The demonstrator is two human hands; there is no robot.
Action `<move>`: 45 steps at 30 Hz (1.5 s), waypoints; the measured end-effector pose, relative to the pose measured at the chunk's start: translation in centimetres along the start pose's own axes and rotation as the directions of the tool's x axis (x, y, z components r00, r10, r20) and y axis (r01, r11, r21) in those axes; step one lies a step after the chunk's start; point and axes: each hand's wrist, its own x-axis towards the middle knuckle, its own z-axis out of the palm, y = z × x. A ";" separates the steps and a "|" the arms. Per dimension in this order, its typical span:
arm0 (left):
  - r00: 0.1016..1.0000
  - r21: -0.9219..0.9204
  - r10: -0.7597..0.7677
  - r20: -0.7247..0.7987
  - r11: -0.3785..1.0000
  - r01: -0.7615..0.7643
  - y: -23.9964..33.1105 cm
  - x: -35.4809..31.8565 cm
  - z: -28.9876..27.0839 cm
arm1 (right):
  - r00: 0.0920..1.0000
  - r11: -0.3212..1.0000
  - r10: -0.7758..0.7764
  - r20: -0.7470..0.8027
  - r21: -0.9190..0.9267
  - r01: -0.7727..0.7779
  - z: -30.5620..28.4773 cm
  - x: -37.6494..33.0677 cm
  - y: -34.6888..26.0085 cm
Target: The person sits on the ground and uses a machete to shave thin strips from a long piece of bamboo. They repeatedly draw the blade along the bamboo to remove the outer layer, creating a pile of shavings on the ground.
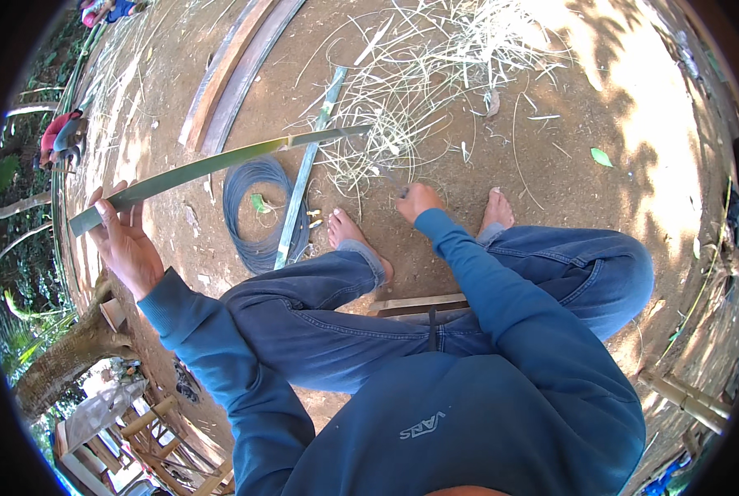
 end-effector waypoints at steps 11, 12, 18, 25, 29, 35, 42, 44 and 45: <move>1.000 0.043 -0.003 0.019 0.999 0.002 0.5 -0.2 0.5 | 0.931 0.932 -0.334 -0.149 0.093 0.350 -1.8 -2.2 -5.7; 1.000 0.039 -0.003 0.024 0.999 0.002 0.4 -0.2 0.4 | 0.937 0.939 -0.326 -0.126 0.074 0.337 -2.1 -2.0 -5.3; 0.999 -0.001 0.015 0.034 1.000 -0.015 -0.1 -0.3 0.1 | 0.942 0.942 -0.329 -0.066 0.056 0.332 -2.7 -3.2 -6.4; 1.000 0.019 0.000 0.023 1.000 0.000 -0.1 -0.1 -0.3 | 0.993 0.996 0.094 0.068 0.002 -0.094 -0.8 2.4 2.3; 1.000 0.044 0.013 0.005 0.999 -0.014 0.0 0.1 0.3 | 0.987 0.983 0.157 0.028 -0.096 -0.154 -0.9 2.5 4.6; 0.996 0.136 0.090 0.019 0.987 -0.091 1.4 -1.1 2.6 | 0.959 0.958 -0.282 0.022 0.053 0.280 -2.9 -1.9 -5.6; 0.994 0.095 0.082 0.067 0.992 -0.088 0.9 -1.0 1.4 | 0.888 0.864 -0.460 -0.034 0.212 0.456 -4.1 -5.4 -10.3; 0.995 0.087 0.070 0.066 0.993 -0.076 0.8 -0.8 1.0 | 0.897 0.870 -0.440 -0.046 0.224 0.439 -3.8 -4.7 -9.1; 0.996 0.085 0.060 0.067 0.994 -0.066 0.6 -0.7 0.8 | 0.891 0.868 -0.449 -0.059 0.206 0.451 -4.0 -4.9 -8.7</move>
